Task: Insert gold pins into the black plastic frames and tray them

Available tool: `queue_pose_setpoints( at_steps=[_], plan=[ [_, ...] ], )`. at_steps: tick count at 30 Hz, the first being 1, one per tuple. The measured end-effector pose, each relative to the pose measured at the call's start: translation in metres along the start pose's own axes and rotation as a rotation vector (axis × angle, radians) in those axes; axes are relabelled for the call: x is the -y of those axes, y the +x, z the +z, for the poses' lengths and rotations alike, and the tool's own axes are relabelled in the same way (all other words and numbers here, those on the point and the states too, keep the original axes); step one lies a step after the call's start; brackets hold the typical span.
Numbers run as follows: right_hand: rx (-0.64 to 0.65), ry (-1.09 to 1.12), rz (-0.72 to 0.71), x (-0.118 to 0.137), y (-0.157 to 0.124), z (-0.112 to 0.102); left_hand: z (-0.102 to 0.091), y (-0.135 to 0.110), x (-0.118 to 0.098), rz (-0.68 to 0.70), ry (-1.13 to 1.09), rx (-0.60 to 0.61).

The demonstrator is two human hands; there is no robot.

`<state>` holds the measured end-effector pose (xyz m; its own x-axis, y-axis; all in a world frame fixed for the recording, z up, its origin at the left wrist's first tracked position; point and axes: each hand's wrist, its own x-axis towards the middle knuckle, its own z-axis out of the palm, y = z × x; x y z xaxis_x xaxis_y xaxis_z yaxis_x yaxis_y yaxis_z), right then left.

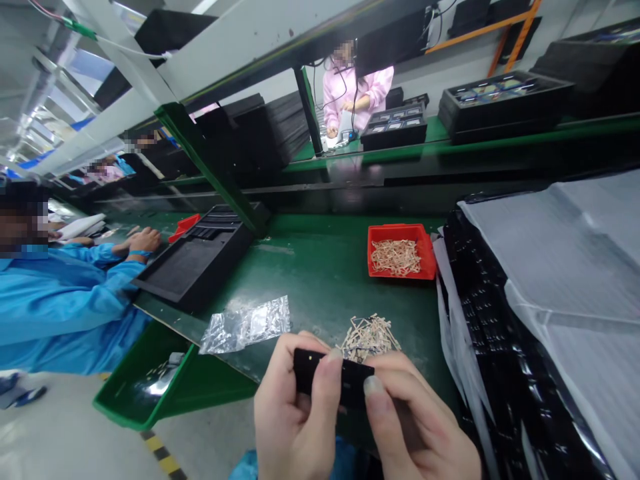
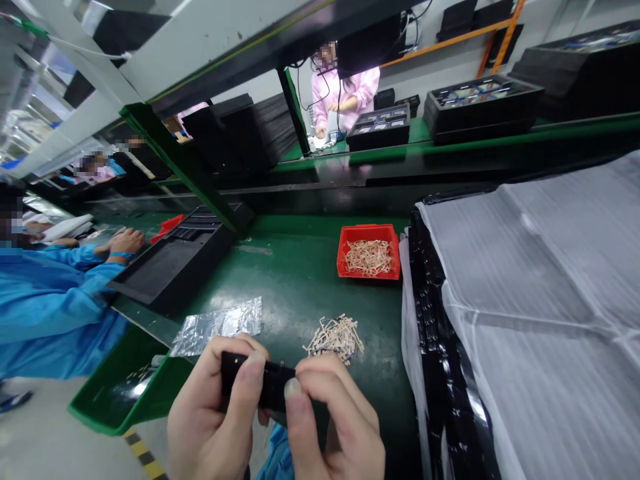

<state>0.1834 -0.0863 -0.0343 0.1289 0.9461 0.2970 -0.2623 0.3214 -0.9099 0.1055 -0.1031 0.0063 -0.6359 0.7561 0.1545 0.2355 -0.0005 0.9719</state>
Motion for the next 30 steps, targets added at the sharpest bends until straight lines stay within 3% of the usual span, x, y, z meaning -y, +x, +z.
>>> queue_pose_setpoints(
  at_steps=[6, 12, 18, 20, 23, 27, 30],
  plan=[
    [0.017, -0.070, -0.051, 0.000, 0.001, -0.002, 0.001, 0.003, -0.001, -0.033, 0.114, -0.035],
    [0.057, -0.129, -0.062, -0.005, 0.000, -0.006, 0.002, 0.009, 0.002, 0.021, 0.213, -0.009],
    [0.111, -0.125, -0.067, -0.010, 0.001, -0.007, 0.010, 0.006, -0.002, 0.063, 0.268, -0.160],
    [0.156, -0.128, -0.092, -0.011, 0.002, -0.009, 0.009, 0.008, -0.003, 0.052, 0.288, -0.154],
    [0.242, -0.144, -0.160, -0.010, 0.006, -0.014, -0.004, 0.014, -0.004, 0.070, 0.295, -0.034],
    [0.338, -0.241, -0.297, -0.013, 0.013, -0.025, -0.026, 0.015, -0.006, -0.014, 0.134, 0.261],
    [0.252, -0.364, -0.420, -0.020, 0.015, -0.029, -0.032, 0.009, -0.009, -0.084, 0.077, 0.286]
  ],
)
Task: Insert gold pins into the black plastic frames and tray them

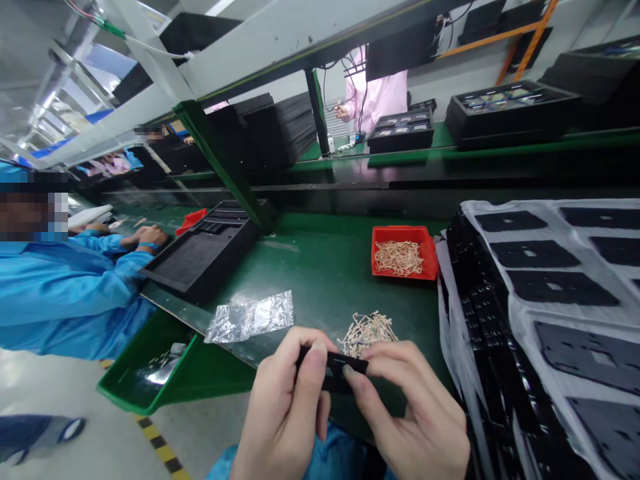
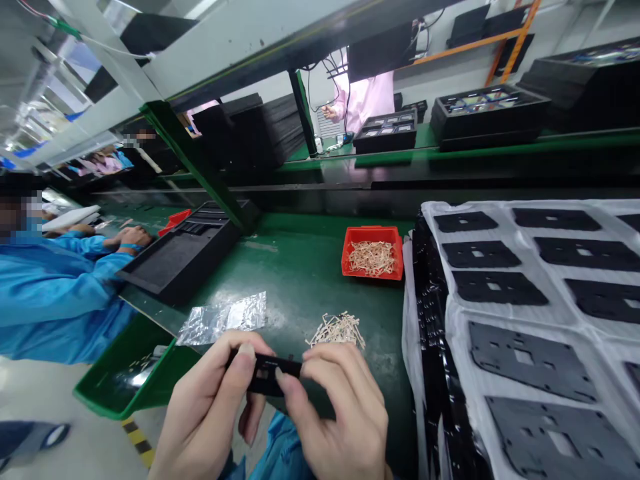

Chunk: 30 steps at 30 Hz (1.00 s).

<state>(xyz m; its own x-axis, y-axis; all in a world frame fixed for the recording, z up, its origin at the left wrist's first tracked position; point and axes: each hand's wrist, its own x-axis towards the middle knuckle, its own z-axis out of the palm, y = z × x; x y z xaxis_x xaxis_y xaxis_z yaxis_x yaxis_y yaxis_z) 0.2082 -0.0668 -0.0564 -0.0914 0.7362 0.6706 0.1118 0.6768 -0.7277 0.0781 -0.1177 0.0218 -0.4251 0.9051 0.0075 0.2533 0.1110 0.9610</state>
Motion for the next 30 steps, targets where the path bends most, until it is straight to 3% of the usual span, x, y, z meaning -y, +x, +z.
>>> queue_pose_setpoints(
  at_steps=[3, 5, 10, 16, 23, 27, 30],
  plan=[
    [-0.169, -0.100, -0.086, -0.004, -0.002, 0.003, 0.002, -0.004, -0.001, 0.023, 0.031, -0.089],
    [-0.184, -0.150, -0.134, -0.003, 0.000, 0.003, 0.004, -0.005, 0.000, 0.066, 0.061, -0.113],
    [-0.108, -0.206, -0.204, -0.001, 0.006, -0.001, 0.002, -0.005, 0.005, 0.236, 0.134, -0.128],
    [-0.003, -0.065, -0.171, -0.003, 0.005, -0.004, -0.005, -0.010, 0.014, 0.390, 0.249, -0.102],
    [0.156, 0.194, 0.041, 0.003, 0.006, -0.001, -0.017, -0.010, 0.023, 0.622, 0.345, -0.034],
    [0.087, 0.202, 0.083, 0.005, -0.004, 0.006, -0.014, -0.010, 0.026, 0.718, 0.280, 0.020],
    [-0.072, 0.181, 0.011, 0.011, -0.007, 0.014, -0.013, -0.015, 0.025, 0.752, 0.295, 0.024]
  ],
)
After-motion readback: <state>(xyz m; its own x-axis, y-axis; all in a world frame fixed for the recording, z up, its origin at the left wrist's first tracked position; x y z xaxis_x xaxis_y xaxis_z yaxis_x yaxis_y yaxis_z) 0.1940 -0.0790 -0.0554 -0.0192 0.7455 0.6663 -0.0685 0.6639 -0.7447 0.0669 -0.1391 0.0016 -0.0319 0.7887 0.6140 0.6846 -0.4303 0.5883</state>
